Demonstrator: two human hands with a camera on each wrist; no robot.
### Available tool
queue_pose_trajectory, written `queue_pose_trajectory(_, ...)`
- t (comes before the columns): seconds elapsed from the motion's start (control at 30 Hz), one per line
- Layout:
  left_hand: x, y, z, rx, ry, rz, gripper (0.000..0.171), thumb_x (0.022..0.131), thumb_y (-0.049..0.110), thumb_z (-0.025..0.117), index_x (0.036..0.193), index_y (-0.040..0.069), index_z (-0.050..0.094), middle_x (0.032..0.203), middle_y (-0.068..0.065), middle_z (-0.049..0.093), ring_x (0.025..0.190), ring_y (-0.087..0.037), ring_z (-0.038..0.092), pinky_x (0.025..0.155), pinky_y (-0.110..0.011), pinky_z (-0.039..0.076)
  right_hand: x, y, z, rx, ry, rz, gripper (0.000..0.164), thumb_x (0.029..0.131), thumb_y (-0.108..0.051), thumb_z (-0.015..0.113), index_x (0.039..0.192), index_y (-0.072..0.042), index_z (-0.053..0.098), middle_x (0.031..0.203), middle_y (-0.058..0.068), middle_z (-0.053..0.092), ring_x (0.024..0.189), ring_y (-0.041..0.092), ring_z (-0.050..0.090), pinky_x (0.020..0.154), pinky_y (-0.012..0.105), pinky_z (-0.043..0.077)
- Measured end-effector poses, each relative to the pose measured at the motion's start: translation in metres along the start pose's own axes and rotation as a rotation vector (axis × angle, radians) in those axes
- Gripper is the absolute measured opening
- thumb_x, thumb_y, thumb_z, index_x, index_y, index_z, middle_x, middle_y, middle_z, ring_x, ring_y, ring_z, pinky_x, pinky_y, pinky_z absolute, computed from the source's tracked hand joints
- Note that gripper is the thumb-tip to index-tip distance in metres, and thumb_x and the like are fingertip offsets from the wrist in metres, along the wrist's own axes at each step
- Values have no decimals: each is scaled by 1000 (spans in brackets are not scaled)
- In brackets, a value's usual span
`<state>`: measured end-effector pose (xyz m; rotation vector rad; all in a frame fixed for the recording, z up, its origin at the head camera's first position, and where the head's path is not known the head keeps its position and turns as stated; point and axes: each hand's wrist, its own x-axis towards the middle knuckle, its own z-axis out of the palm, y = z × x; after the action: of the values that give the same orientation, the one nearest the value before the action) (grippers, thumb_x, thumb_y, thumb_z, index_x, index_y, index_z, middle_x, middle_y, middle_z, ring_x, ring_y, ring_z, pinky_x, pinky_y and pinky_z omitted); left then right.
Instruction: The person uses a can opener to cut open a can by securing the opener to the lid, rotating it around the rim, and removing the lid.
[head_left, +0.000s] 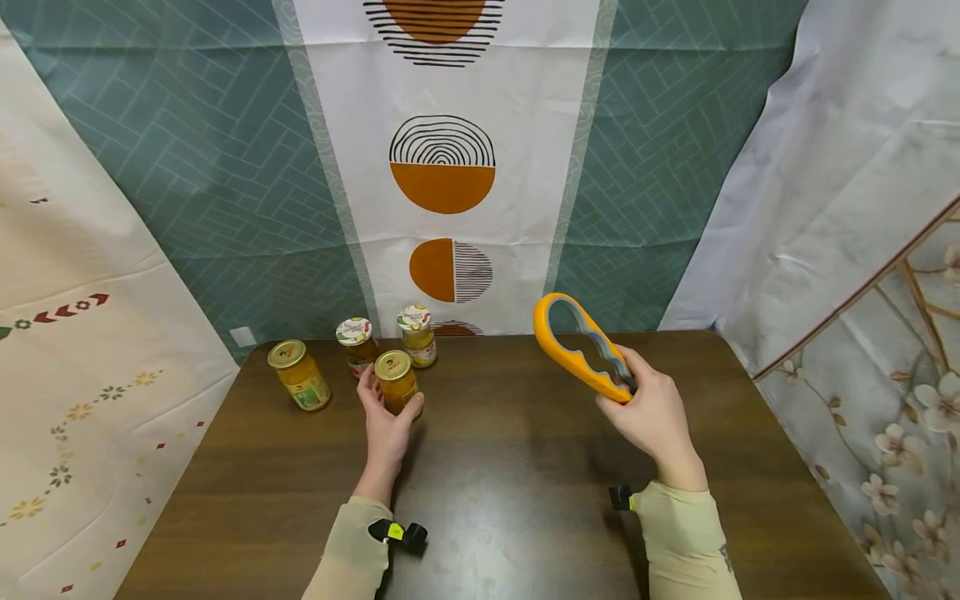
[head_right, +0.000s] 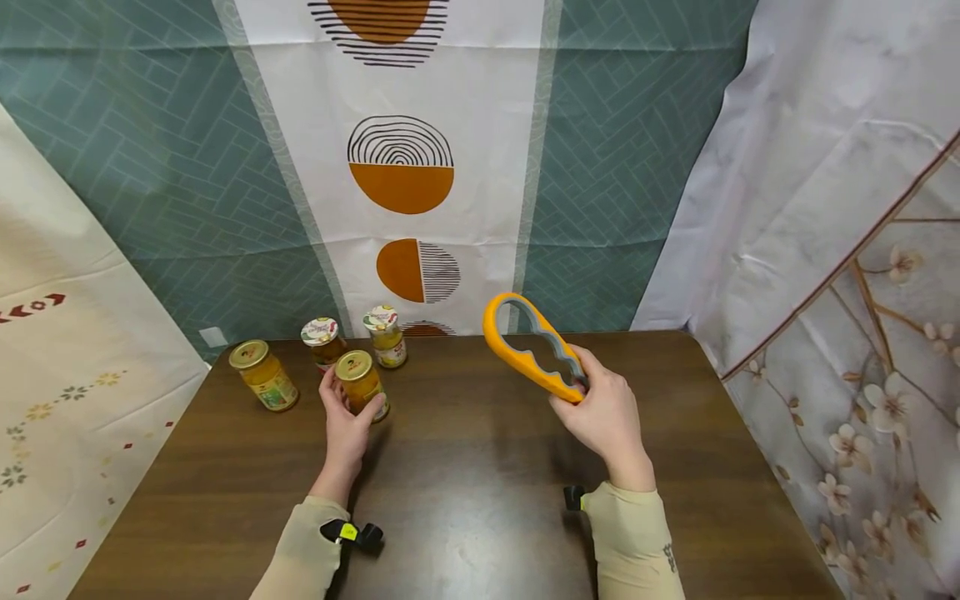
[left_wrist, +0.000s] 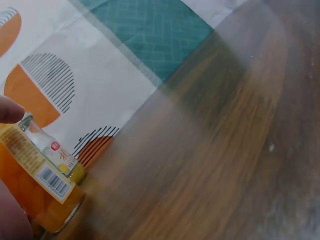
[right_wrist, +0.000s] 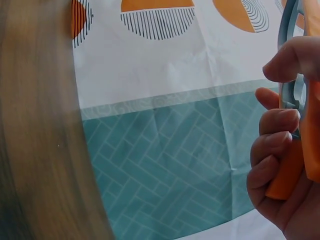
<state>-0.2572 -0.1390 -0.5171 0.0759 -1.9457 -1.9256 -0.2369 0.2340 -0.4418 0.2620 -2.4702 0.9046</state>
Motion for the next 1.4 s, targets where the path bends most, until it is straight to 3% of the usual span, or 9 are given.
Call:
queue_pose_trajectory(0.17, 12, -33, 4, 15, 42, -3, 93, 80, 5, 81, 151, 13, 20, 145, -13, 41, 129, -26, 38, 113, -53, 24, 0, 0, -1, -22, -7, -7, 57, 69, -13, 74, 123, -25, 61, 66, -3, 49, 58, 20, 47, 53, 38, 38)
queue_pose_trajectory(0.33, 18, -44, 7, 49, 76, -17, 88, 78, 14, 85, 146, 16, 30, 137, -9, 48, 125, -22, 43, 111, -50, 29, 0, 0, -1, -59, -19, -18, 57, 69, -16, 74, 123, -26, 60, 63, -5, 45, 56, 19, 45, 51, 37, 36)
queue_pose_trajectory(0.7, 21, -46, 7, 139, 66, -52, 69, 80, 28, 83, 135, 13, 44, 125, -8, 54, 118, -22, 49, 108, -50, 35, 0, -6, -1, -118, -67, -41, 62, 66, -17, 72, 126, -25, 59, 63, -8, 46, 58, 16, 46, 51, 35, 37)
queue_pose_trajectory(0.77, 18, -34, 9, 140, 63, -54, 67, 83, 22, 82, 136, 10, 43, 125, -11, 53, 117, -24, 49, 107, -51, 35, -1, -7, -1, -122, -72, -41, 63, 65, -17, 72, 127, -25, 59, 63, -8, 46, 58, 16, 46, 51, 35, 38)
queue_pose_trajectory(0.83, 17, -33, 10, 130, 62, -51, 66, 83, 18, 81, 136, 8, 43, 125, -13, 53, 117, -25, 49, 107, -51, 35, -1, -8, -1, -124, -76, -43, 64, 65, -17, 72, 127, -25, 59, 63, -8, 47, 58, 16, 46, 51, 35, 38)
queue_pose_trajectory(0.97, 18, -39, 11, 113, 64, -24, 65, 83, 14, 80, 135, 6, 43, 124, -13, 53, 116, -26, 50, 105, -52, 37, 0, -10, 0, -130, -83, -56, 65, 65, -18, 71, 128, -26, 58, 62, -8, 46, 57, 15, 46, 51, 35, 38)
queue_pose_trajectory(1.1, 17, -46, 15, 129, 45, 50, 60, 81, 14, 82, 129, 6, 47, 117, -12, 57, 109, -24, 54, 99, -50, 42, 0, -14, 0, -130, -92, -70, 65, 65, -17, 71, 128, -27, 58, 62, -8, 45, 56, 15, 44, 49, 34, 36)
queue_pose_trajectory(1.27, 6, -39, 31, 166, -44, 155, 54, 81, 16, 83, 124, 8, 51, 111, -8, 62, 103, -21, 58, 91, -50, 47, -1, -19, 4, -119, -122, -99, 65, 64, -17, 71, 127, -28, 58, 62, -8, 44, 54, 13, 42, 48, 33, 36)
queue_pose_trajectory(1.4, -9, -28, 50, 142, -134, 213, 53, 79, 13, 83, 124, 12, 53, 110, -6, 66, 99, -20, 61, 87, -51, 50, -3, -22, 11, -123, -177, -120, 66, 65, -20, 72, 128, -33, 57, 61, -10, 44, 54, 12, 43, 47, 32, 36)
